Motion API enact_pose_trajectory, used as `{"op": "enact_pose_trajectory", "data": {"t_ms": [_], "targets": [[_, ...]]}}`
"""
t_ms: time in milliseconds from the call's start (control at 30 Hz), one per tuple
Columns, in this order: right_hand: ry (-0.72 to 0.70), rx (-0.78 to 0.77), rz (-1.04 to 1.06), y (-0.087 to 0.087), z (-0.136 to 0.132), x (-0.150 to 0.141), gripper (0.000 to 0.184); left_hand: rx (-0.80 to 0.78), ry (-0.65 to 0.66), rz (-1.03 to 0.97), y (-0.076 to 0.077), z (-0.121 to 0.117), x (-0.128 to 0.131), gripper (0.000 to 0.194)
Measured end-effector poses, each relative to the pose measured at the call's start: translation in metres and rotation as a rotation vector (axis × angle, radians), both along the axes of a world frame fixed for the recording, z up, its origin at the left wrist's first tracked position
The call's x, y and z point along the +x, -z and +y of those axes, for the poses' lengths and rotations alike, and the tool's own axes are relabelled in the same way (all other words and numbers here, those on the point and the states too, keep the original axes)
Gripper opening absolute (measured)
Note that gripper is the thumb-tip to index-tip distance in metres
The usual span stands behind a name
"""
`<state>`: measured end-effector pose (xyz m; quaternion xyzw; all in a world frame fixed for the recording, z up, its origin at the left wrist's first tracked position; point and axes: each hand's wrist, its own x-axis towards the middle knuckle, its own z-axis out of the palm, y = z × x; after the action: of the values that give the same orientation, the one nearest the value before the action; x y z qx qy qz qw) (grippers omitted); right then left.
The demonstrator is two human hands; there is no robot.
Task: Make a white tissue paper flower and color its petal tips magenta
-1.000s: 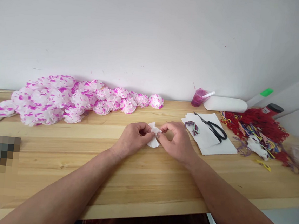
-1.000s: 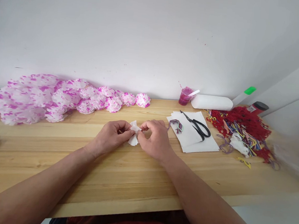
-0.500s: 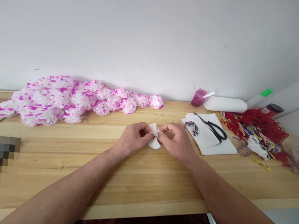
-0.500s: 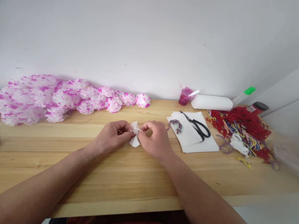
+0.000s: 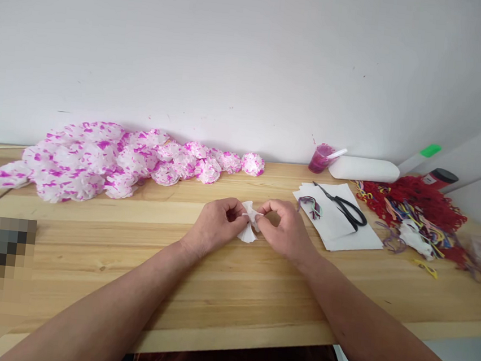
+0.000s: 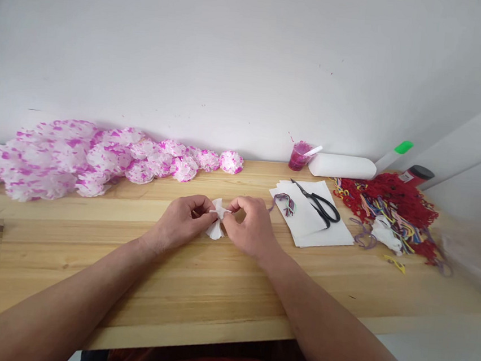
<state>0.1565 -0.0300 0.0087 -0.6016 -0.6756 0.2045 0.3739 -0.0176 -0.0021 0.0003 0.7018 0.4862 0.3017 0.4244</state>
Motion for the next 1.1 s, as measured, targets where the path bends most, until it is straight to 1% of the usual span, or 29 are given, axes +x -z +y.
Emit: {"op": "enact_pose_trajectory", "data": {"t_ms": [67, 167, 267, 433, 567, 633, 733, 867, 933, 1100], "targets": [[-0.003, 0.024, -0.001, 0.0003, -0.0005, -0.0009, 0.003, 0.007, 0.006, 0.011, -0.0002, -0.0004, 0.0003, 0.015], [-0.01, 0.043, -0.025, 0.0018, -0.0005, -0.0015, 0.006, 0.009, 0.013, 0.025, 0.0001, -0.0003, 0.0006, 0.014], [-0.005, 0.03, -0.031, 0.0032, 0.0009, 0.0, 0.009, 0.005, 0.002, 0.024, 0.0003, 0.0003, 0.0007, 0.014], [-0.031, -0.016, 0.003, 0.003, 0.0015, 0.002, 0.012, 0.021, -0.007, 0.016, -0.002, -0.001, 0.0009, 0.018], [-0.043, 0.024, 0.01, 0.0025, 0.0001, 0.0006, 0.01, 0.035, -0.004, 0.03, -0.0027, -0.0018, 0.0012, 0.021], [-0.043, 0.029, 0.006, 0.0025, 0.0001, 0.0002, 0.01, 0.033, -0.01, 0.034, -0.002, -0.0015, 0.0012, 0.02], [-0.036, -0.006, 0.002, 0.003, 0.0004, 0.0001, 0.011, 0.031, -0.009, 0.026, -0.0011, -0.0011, 0.0011, 0.016], [-0.021, 0.019, 0.001, 0.0046, -0.0003, -0.0012, 0.003, 0.031, 0.005, 0.026, -0.0016, -0.0012, 0.0009, 0.014], [-0.017, 0.038, -0.019, 0.0054, -0.0005, -0.0017, 0.005, 0.035, -0.002, 0.021, -0.002, -0.0008, 0.0008, 0.013], [-0.005, 0.03, -0.058, 0.0053, 0.0, -0.0008, 0.007, 0.03, -0.015, -0.003, -0.0031, -0.0003, 0.0011, 0.013]]}}
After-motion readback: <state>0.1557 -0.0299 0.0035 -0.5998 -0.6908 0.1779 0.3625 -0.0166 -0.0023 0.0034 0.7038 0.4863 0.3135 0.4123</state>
